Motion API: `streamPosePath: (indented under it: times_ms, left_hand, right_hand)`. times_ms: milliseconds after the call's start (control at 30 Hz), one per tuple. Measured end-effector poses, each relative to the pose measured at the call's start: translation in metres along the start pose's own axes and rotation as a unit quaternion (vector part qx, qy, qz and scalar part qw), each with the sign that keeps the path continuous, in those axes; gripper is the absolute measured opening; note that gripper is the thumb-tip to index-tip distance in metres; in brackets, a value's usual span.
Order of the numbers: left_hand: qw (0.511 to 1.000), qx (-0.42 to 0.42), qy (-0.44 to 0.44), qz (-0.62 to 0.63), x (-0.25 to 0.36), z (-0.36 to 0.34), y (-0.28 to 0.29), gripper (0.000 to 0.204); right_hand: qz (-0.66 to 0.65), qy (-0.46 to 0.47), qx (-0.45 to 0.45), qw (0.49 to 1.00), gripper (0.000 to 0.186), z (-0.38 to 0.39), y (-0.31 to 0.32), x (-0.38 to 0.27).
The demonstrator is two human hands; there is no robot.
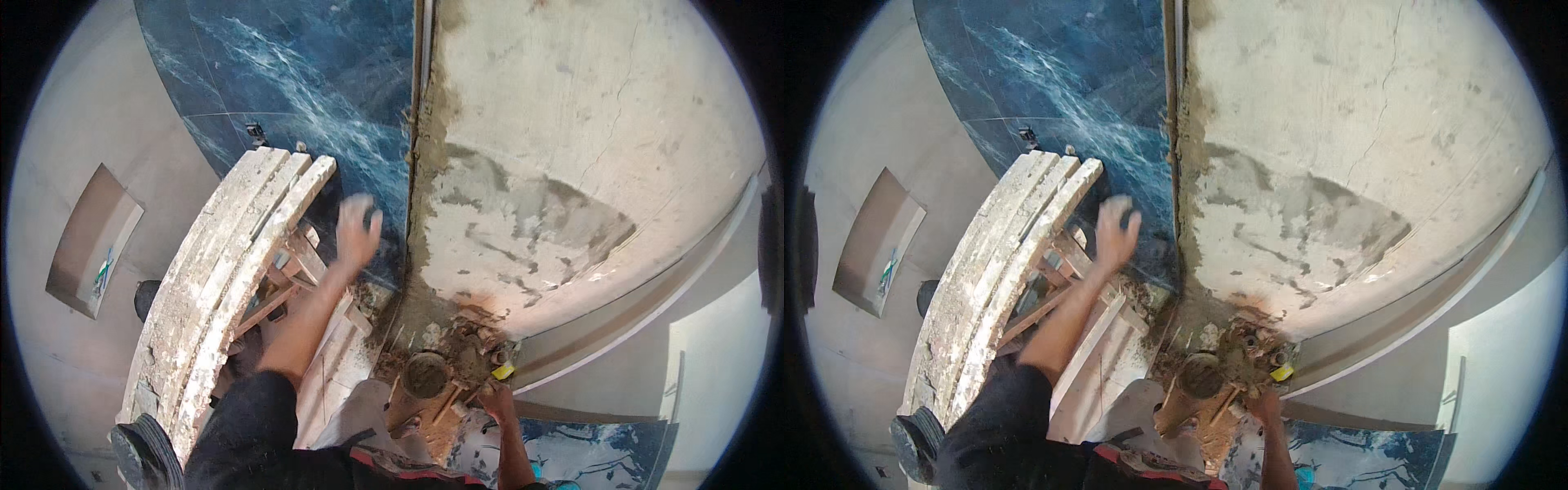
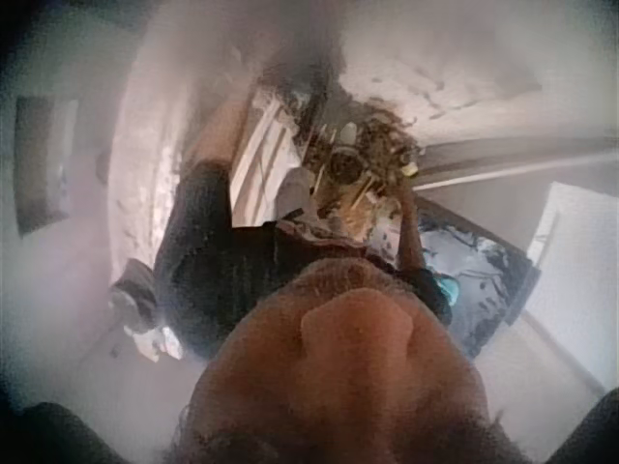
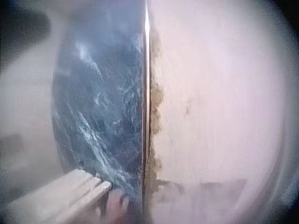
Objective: The person applies mortar to the edge of a wall using a trowel and then presses a tile onto the mortar.
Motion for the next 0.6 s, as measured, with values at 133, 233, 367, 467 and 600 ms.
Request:
streamPosePath:
  times_ms: [133, 233, 367, 467, 600]
  left_hand:
    - [0.976, 0.110, -0.178, -0.056, 0.068, -0.202, 0.046, 0.041]
    - [0.937, 0.115, -0.313, -0.107, 0.121, -0.291, 0.063, 0.041]
    - [0.867, 0.065, -0.430, -0.245, 0.151, -0.353, 0.052, 0.040]
    - [0.829, -0.018, -0.421, -0.369, 0.151, -0.377, 0.038, 0.044]
    - [0.813, -0.011, -0.494, -0.308, 0.155, -0.394, 0.049, 0.052]
  right_hand:
    - [0.039, 0.074, 0.028, 0.996, 0.050, -0.008, 0.040, -0.055]
    - [0.049, 0.027, -0.010, 0.998, 0.042, -0.004, 0.081, -0.142]
    - [0.074, 0.170, 0.073, 0.980, 0.036, -0.010, 0.116, -0.205]
    - [0.020, 0.201, 0.088, 0.976, 0.035, 0.006, 0.160, -0.268]
    - [-0.016, 0.208, 0.090, 0.974, 0.037, 0.006, 0.209, -0.302]
Point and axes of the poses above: each hand's wrist, its own z-axis away from the middle knuckle, its own y-axis out of the back of the hand, x = y × z, the point moved 7 cm from there along -z, towards the middle knuckle, and after that the axes turned 1 degree about -z, right-handed, at the moved point
